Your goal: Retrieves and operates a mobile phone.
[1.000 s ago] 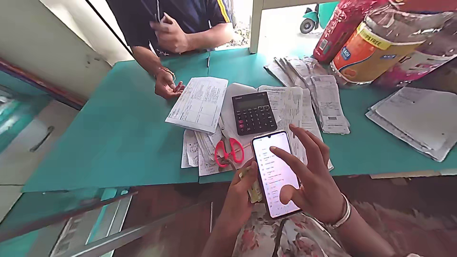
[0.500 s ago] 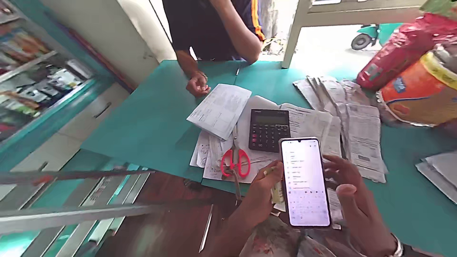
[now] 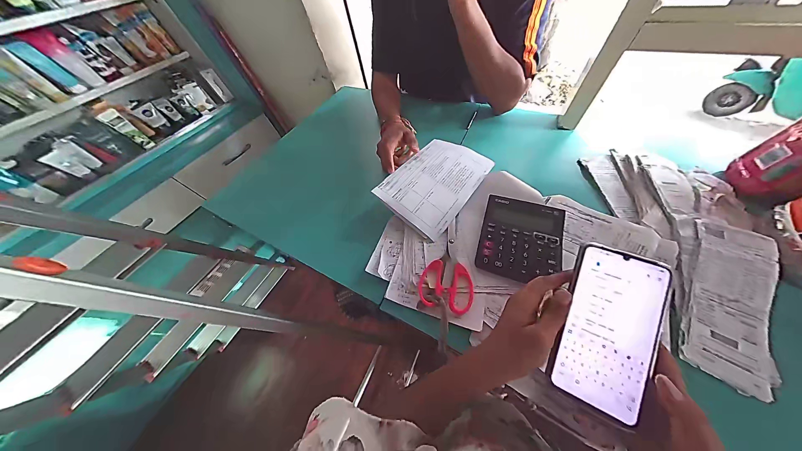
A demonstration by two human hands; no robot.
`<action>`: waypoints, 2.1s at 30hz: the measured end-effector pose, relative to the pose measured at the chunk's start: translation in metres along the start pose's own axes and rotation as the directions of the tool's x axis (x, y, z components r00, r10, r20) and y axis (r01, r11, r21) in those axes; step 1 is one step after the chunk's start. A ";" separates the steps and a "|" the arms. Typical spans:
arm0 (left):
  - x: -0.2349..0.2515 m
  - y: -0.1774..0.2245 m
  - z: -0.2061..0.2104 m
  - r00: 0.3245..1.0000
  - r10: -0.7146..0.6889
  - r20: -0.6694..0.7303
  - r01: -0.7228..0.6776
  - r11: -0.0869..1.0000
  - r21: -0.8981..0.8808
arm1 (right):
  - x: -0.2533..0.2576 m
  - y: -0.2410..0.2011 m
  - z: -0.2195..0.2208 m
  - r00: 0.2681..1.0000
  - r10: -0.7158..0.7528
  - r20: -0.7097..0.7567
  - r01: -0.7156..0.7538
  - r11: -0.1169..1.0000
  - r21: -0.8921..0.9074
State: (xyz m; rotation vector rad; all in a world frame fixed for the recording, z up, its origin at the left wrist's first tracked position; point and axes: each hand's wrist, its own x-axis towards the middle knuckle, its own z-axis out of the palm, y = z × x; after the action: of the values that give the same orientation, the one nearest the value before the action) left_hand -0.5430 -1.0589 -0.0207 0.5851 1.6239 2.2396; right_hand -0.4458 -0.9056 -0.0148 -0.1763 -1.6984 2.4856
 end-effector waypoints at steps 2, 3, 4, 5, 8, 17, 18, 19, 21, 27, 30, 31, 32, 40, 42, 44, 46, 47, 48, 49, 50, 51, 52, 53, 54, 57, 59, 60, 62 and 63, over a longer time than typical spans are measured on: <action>-0.003 -0.003 -0.002 0.998 0.037 -0.054 -0.034 0.997 0.070 | 0.000 0.002 0.002 0.999 -0.042 0.017 0.041 0.998 0.039; -0.004 -0.003 -0.003 0.996 0.056 -0.072 -0.049 0.993 0.104 | 0.000 0.003 0.002 0.998 -0.047 0.035 0.045 0.998 0.053; -0.006 -0.002 -0.003 0.994 0.077 -0.081 -0.066 0.989 0.136 | 0.001 0.003 0.002 0.998 -0.040 0.052 0.036 0.997 0.073; -0.008 -0.001 -0.003 0.992 0.095 -0.083 -0.080 0.982 0.170 | 0.002 0.004 0.001 0.998 -0.024 0.066 0.017 0.994 0.105; -0.012 0.000 -0.004 0.994 0.101 -0.044 -0.087 0.965 0.249 | 0.003 0.006 0.000 0.996 0.038 0.075 -0.049 0.986 0.157; -0.021 -0.011 -0.010 0.989 0.150 0.006 -0.147 0.965 0.215 | 0.005 0.020 -0.002 0.996 -0.050 0.078 0.032 0.976 0.216; -0.022 -0.011 -0.010 0.992 0.123 0.011 -0.122 0.972 0.203 | 0.005 0.022 -0.005 0.992 -0.062 0.110 0.035 0.971 0.234; -0.023 -0.010 -0.010 0.995 0.103 0.012 -0.103 0.974 0.203 | 0.006 0.024 -0.007 0.986 -0.076 0.150 0.040 0.973 0.229; -0.028 -0.011 -0.010 0.993 0.116 0.011 -0.115 0.969 0.219 | 0.005 0.025 -0.010 0.972 -0.096 0.216 0.047 0.974 0.223; -0.026 -0.012 -0.010 0.993 0.113 0.030 -0.116 0.975 0.187 | -0.001 0.020 -0.007 0.967 -0.126 0.222 0.106 0.989 0.100; -0.026 -0.013 -0.014 0.992 0.099 0.075 -0.108 0.986 0.127 | 0.000 0.023 -0.009 0.975 -0.090 0.206 0.063 0.989 0.133; -0.026 -0.014 -0.015 0.991 0.101 0.085 -0.110 0.988 0.111 | 0.000 0.024 -0.010 0.971 -0.093 0.218 0.065 0.989 0.132; -0.027 -0.014 -0.015 0.990 0.105 0.094 -0.114 0.989 0.098 | 0.000 0.025 -0.011 0.967 -0.102 0.231 0.070 0.987 0.143; -0.028 -0.013 -0.015 0.979 0.127 0.162 -0.145 0.984 0.101 | -0.001 0.025 -0.009 0.976 -0.112 0.189 0.084 0.985 0.149; -0.027 -0.014 -0.015 0.977 0.134 0.168 -0.156 0.980 0.123 | -0.002 0.024 -0.009 0.976 -0.111 0.185 0.086 0.987 0.136; -0.027 -0.014 -0.014 0.977 0.137 0.163 -0.163 0.975 0.153 | -0.003 0.024 -0.008 0.979 -0.097 0.180 0.073 0.988 0.138; -0.027 -0.014 -0.013 0.978 0.141 0.155 -0.169 0.968 0.186 | -0.003 0.023 -0.008 0.979 -0.096 0.179 0.069 0.986 0.150; -0.028 -0.013 -0.013 0.979 0.142 0.147 -0.170 0.965 0.200 | -0.003 0.022 -0.007 0.981 -0.092 0.170 0.066 0.986 0.153; -0.028 -0.013 -0.012 0.980 0.137 0.143 -0.165 0.964 0.208 | -0.004 0.021 -0.006 0.983 -0.084 0.162 0.060 0.987 0.148; -0.029 -0.012 -0.012 0.982 0.131 0.138 -0.158 0.964 0.214 | -0.004 0.020 -0.005 0.985 -0.075 0.155 0.052 0.988 0.147; -0.029 -0.012 -0.012 0.983 0.126 0.133 -0.153 0.964 0.216 | -0.004 0.019 -0.005 0.986 -0.070 0.150 0.049 0.989 0.139; -0.028 -0.012 -0.012 0.984 0.122 0.131 -0.148 0.965 0.216 | -0.003 0.019 -0.004 0.987 -0.070 0.146 0.053 0.991 0.123; -0.028 -0.012 -0.013 0.984 0.121 0.133 -0.147 0.966 0.212 | -0.003 0.019 -0.004 0.988 -0.073 0.138 0.058 0.992 0.109; -0.028 -0.012 -0.013 0.983 0.120 0.136 -0.147 0.968 0.205 | -0.002 0.019 -0.003 0.989 -0.073 0.129 0.062 0.994 0.091; -0.028 -0.012 -0.014 0.983 0.117 0.144 -0.144 0.971 0.192 | -0.002 0.019 -0.003 0.990 -0.074 0.121 0.064 0.995 0.082; -0.028 -0.012 -0.015 0.980 0.115 0.159 -0.142 0.975 0.171 | -0.003 0.021 -0.003 0.986 -0.092 0.138 0.084 0.994 0.065; -0.028 -0.013 -0.016 0.978 0.121 0.171 -0.149 0.976 0.161 | -0.004 0.020 -0.001 0.986 -0.099 0.133 0.097 0.995 0.023; -0.028 -0.013 -0.017 0.977 0.124 0.175 -0.152 0.975 0.160 | -0.004 0.019 0.001 0.987 -0.097 0.128 0.096 0.995 0.014; -0.028 -0.014 -0.017 0.976 0.129 0.173 -0.156 0.975 0.156 | -0.004 0.018 0.004 0.988 -0.097 0.120 0.099 0.995 -0.008; -0.027 -0.014 -0.017 0.977 0.128 0.171 -0.155 0.976 0.152 | -0.003 0.017 0.005 0.988 -0.101 0.118 0.104 0.994 -0.022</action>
State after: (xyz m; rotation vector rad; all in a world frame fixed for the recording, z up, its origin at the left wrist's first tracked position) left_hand -0.5273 -1.0814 -0.0428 0.9279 1.7438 2.1031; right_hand -0.4439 -0.9167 -0.0292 0.0540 -1.7397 2.4423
